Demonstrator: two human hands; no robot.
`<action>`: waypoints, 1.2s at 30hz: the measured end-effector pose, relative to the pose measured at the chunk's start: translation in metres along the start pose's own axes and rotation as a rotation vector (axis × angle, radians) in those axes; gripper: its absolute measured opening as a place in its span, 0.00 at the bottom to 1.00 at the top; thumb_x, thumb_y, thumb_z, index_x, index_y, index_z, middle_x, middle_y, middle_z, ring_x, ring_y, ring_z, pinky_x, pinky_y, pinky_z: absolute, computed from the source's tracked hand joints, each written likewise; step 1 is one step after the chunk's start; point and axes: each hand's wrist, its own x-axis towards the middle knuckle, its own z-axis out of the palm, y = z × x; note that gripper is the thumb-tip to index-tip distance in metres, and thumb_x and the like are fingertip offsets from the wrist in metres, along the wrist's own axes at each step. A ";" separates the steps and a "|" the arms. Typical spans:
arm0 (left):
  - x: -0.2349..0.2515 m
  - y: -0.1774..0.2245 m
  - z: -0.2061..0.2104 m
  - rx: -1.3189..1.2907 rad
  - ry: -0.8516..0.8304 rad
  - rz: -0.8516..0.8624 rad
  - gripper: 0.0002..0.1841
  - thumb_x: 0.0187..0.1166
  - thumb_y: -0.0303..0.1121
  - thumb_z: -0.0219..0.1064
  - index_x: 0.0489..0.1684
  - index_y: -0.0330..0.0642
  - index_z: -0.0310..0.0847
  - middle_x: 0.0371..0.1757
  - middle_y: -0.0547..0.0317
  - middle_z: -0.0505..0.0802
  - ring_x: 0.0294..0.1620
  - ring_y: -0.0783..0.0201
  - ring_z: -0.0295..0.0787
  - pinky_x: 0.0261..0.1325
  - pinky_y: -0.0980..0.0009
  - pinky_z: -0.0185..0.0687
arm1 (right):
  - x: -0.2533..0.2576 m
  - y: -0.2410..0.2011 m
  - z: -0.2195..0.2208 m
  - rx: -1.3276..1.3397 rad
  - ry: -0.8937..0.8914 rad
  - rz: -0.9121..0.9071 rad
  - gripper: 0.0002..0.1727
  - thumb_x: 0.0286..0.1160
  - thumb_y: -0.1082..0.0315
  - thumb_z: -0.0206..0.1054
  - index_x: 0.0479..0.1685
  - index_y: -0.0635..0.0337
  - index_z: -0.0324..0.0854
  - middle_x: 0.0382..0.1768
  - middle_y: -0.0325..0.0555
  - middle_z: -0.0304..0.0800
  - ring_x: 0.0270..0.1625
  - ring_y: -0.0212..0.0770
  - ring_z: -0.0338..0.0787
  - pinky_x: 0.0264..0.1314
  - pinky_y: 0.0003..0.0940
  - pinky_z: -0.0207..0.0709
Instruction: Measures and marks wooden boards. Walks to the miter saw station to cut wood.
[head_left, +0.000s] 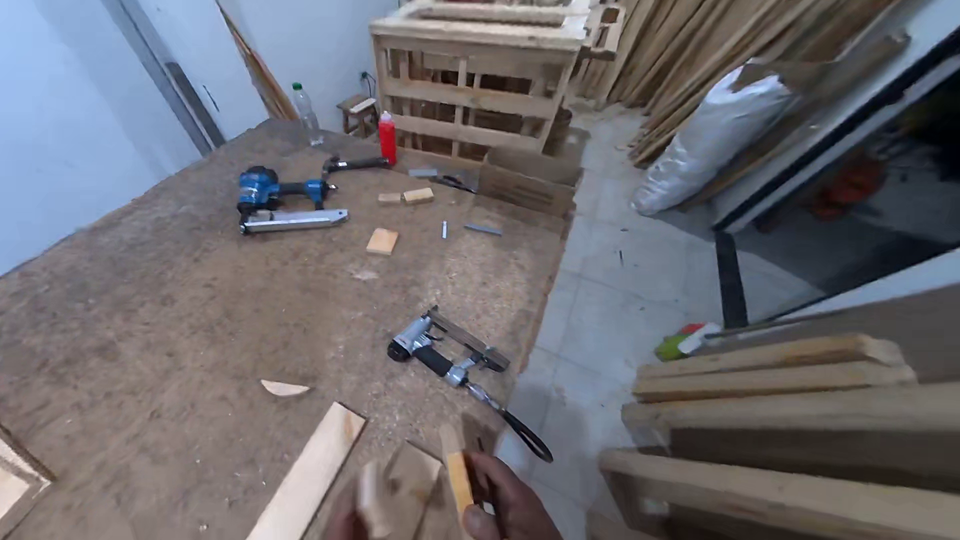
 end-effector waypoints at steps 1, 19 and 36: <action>0.004 0.000 0.044 -0.117 -0.084 -0.058 0.49 0.59 0.42 0.87 0.83 0.38 0.63 0.65 0.60 0.92 0.62 0.64 0.91 0.67 0.62 0.88 | -0.009 -0.001 -0.001 -0.047 -0.013 -0.071 0.39 0.79 0.51 0.71 0.81 0.73 0.69 0.70 0.57 0.86 0.69 0.41 0.89 0.74 0.44 0.83; 0.196 -0.072 0.488 0.076 -0.673 0.169 0.48 0.60 0.47 0.87 0.84 0.49 0.66 0.73 0.74 0.86 0.70 0.74 0.83 0.75 0.67 0.82 | -0.008 -0.047 -0.445 -0.142 0.183 -0.164 0.40 0.72 0.49 0.76 0.76 0.72 0.75 0.77 0.69 0.78 0.73 0.54 0.85 0.72 0.50 0.80; 0.496 -0.132 0.769 0.127 -0.644 -0.174 0.54 0.55 0.38 0.89 0.84 0.27 0.57 0.67 0.49 0.88 0.62 0.57 0.91 0.65 0.55 0.90 | 0.198 -0.044 -0.784 0.008 0.299 -0.046 0.44 0.71 0.42 0.76 0.73 0.74 0.75 0.60 0.53 0.92 0.60 0.40 0.94 0.66 0.42 0.88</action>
